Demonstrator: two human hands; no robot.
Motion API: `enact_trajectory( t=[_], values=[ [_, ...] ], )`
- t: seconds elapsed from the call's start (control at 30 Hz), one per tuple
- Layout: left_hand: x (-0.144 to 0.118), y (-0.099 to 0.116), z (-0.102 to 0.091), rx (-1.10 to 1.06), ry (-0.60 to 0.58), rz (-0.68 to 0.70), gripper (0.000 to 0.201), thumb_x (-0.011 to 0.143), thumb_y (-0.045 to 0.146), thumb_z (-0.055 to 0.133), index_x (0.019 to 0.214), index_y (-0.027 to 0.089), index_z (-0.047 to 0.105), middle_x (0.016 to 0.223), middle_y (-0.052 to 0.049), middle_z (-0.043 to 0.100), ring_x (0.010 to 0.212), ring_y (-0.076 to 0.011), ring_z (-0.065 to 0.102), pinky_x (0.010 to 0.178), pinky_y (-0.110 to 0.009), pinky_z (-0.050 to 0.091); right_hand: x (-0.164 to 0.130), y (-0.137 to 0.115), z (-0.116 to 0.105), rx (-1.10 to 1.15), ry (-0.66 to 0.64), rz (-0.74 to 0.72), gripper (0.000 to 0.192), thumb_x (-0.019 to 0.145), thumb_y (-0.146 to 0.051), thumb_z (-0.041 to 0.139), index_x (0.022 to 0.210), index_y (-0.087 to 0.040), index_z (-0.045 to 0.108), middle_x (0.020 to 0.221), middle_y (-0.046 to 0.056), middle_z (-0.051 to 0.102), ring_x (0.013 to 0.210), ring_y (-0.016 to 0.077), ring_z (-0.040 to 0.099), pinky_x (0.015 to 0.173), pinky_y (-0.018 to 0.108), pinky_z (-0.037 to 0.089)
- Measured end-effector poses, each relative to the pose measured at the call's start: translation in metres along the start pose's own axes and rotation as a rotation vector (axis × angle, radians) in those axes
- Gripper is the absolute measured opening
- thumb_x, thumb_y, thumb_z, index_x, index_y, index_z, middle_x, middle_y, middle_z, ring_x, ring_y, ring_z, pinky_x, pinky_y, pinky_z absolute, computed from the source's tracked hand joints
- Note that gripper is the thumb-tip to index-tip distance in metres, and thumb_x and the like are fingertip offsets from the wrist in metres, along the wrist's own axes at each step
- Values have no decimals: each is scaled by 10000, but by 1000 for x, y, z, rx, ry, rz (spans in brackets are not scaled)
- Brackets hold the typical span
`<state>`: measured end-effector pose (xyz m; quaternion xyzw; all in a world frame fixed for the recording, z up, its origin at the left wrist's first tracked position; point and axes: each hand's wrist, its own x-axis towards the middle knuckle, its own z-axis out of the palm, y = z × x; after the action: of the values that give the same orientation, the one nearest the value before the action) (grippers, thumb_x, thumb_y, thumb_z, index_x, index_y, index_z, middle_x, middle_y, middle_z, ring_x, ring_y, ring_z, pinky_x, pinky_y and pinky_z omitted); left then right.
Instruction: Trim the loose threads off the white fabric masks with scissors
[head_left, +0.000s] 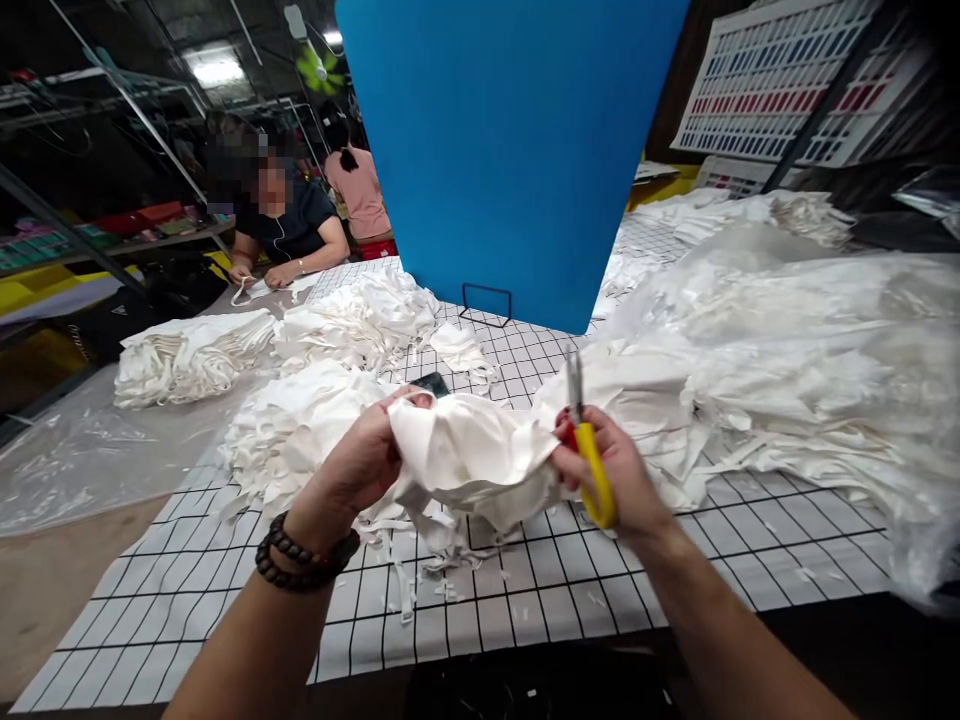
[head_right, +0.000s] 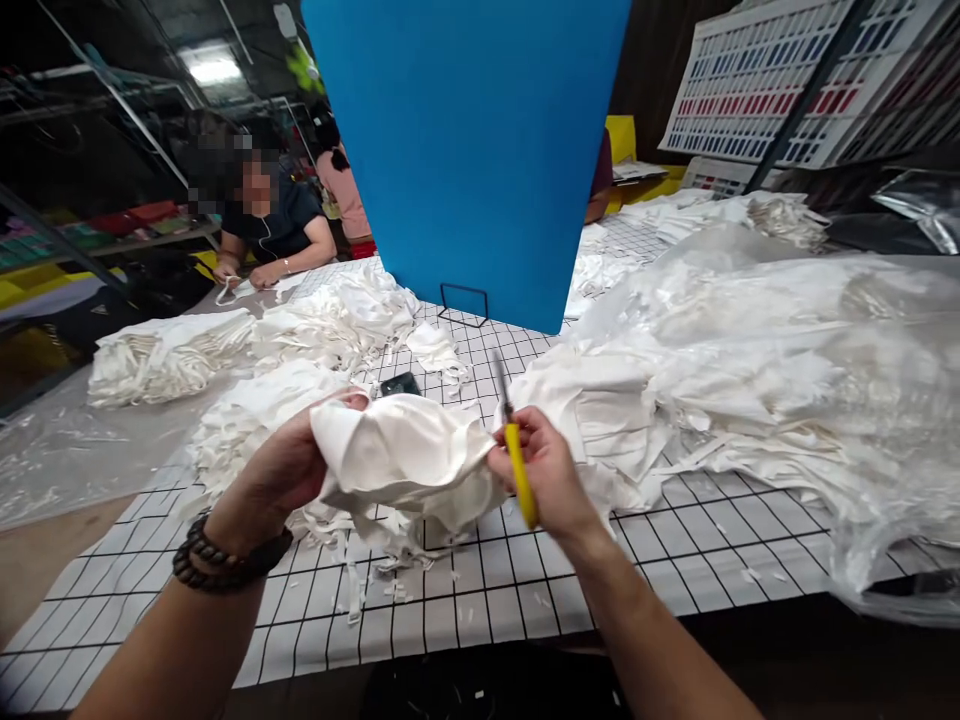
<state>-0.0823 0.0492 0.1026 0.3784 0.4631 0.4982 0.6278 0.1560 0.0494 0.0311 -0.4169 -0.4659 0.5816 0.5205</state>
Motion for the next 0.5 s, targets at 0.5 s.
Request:
enact_trajectory(
  t=[0.5],
  values=[
    [20,-5,-15,571,-284,40,259,776,390,689,675,152,715,687,-66,666,667,-199,606,580,-261,515,-18,3,-76,-710,14,114,365,617,-410,794,816,-222,553,741,-20,659,628,158,596,542,255,464]
  ],
)
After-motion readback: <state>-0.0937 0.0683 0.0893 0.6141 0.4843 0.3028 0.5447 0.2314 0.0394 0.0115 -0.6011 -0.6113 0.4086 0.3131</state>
